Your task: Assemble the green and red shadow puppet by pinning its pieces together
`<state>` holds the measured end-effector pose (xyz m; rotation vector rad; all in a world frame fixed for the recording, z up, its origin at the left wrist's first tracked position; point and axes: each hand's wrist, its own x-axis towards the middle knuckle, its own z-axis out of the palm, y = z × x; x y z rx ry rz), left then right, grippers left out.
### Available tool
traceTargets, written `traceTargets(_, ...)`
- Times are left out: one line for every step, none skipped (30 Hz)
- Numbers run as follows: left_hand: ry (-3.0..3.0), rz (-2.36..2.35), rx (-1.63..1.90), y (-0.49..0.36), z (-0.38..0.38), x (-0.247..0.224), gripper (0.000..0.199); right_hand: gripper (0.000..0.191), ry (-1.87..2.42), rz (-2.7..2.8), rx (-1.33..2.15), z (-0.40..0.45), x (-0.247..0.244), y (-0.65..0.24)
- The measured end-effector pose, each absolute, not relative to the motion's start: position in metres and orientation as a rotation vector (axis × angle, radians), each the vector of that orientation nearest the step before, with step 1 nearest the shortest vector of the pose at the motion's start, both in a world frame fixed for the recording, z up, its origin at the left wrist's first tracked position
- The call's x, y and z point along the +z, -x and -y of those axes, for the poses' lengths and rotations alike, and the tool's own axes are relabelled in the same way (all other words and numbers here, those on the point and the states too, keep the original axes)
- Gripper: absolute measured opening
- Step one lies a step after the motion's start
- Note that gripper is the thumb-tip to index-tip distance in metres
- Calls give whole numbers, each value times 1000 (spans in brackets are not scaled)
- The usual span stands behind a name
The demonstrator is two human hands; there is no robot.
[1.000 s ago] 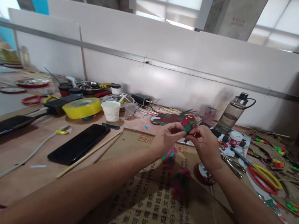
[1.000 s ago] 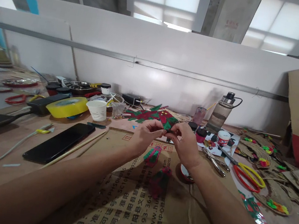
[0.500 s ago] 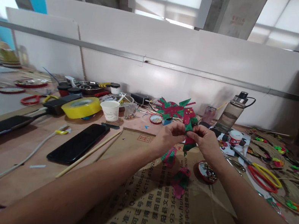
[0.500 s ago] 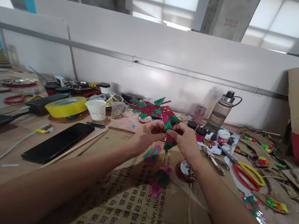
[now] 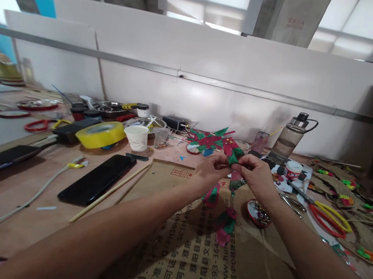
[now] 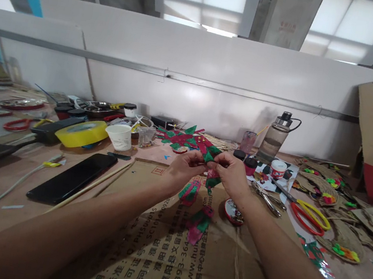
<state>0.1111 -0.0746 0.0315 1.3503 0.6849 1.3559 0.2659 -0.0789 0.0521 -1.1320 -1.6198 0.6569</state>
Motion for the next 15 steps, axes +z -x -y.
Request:
traceTargets(-1362, -700, 1354, -111, 74, 31, 18, 26, 1132, 1622, 647, 79, 52, -266)
traceTargets(-1375, -719, 1352, -111, 73, 31, 16, 26, 1130, 1623, 640, 78, 51, -266)
traceTargets(-1389, -738, 1350, -111, 73, 30, 15, 26, 1126, 1621, 641, 78, 51, -266)
traceTargets(-1401, -755, 1348, -111, 72, 29, 15, 26, 1123, 1618, 645, 77, 50, -266)
traceTargets(-1411, -770, 1346, -111, 71, 29, 15, 27, 1120, 1611, 651, 77, 50, -267)
traceTargets(-1417, -783, 1345, -110, 71, 28, 15, 28, 1120, 1602, 660, 77, 50, -266)
traceTargets(-1420, -794, 1345, -110, 70, 28, 16, 29, 1123, 1593, 670, 77, 50, -266)
traceTargets(-1422, -808, 1345, -110, 70, 28, 16, 31, 1131, 1585, 678, 77, 50, -265)
traceTargets(-1425, -823, 1348, -110, 70, 27, 17, 33, 1141, 1582, 688, 78, 50, -265)
traceTargets(-1429, -838, 1350, -110, 70, 27, 17, 34, 1151, 1579, 699, 78, 50, -264)
traceTargets(-1435, -850, 1351, -110, 70, 27, 17, 36, 1159, 1575, 709, 79, 50, -263)
traceTargets(-1441, -860, 1351, -110, 69, 27, 16, 37, 1166, 1574, 713, 79, 50, -262)
traceTargets(-1446, -869, 1350, -110, 69, 27, 16, 38, 1172, 1574, 711, 80, 50, -261)
traceTargets(-1449, -875, 1349, -110, 69, 26, 15, 38, 1179, 1573, 705, 80, 50, -261)
traceTargets(-1452, -879, 1346, -110, 69, 26, 14, 39, 1184, 1571, 701, 80, 50, -260)
